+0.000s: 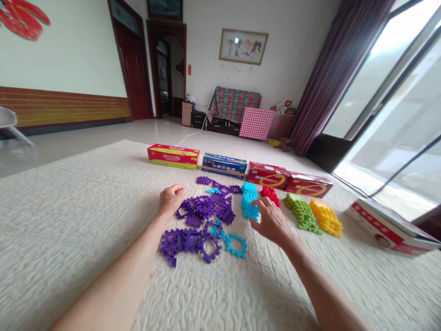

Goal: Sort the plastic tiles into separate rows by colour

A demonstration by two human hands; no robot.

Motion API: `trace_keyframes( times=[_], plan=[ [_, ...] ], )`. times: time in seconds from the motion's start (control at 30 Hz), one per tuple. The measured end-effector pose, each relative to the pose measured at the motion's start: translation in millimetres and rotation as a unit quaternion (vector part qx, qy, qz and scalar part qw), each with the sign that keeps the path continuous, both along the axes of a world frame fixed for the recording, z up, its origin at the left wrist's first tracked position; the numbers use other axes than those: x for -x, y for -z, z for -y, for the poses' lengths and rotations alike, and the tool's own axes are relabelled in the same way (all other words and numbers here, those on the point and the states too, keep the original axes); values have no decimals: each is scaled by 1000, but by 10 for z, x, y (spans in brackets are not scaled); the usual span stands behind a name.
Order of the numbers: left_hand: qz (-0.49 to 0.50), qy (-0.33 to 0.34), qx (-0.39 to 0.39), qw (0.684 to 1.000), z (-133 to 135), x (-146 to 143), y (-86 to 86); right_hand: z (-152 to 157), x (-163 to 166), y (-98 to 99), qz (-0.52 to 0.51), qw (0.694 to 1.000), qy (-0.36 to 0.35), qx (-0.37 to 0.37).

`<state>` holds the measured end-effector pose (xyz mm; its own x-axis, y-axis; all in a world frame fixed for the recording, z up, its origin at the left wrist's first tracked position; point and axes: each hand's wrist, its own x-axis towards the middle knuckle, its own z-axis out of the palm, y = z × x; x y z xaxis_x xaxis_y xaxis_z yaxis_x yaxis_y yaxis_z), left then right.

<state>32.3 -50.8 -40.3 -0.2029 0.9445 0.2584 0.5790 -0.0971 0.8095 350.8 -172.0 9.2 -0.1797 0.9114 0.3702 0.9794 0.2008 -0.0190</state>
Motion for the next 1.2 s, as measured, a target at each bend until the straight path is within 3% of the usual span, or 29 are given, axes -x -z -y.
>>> trace_keyframes(
  times=[0.4,0.7,0.9,0.97,1.1,1.2],
  plan=[
    [-1,2,4,1000,6,-8,-3,-50,-26,149,-18,1000,-17,4],
    [-16,0,-4,1000,4,-4,7,-53,-41,151,-17,999,-32,-3],
    [-14,-3,-13,1000,-30,2,45,-7,49,45,-49,996,-52,-54],
    [-8,-2,-15,1000,-41,6,63,52,120,-28,-91,992,-83,-15],
    [-3,7,-12,1000,-23,6,56,258,279,-118,-149,965,-148,156],
    [-6,10,-2,1000,14,-5,16,428,390,-125,-132,956,-163,204]
  ],
)
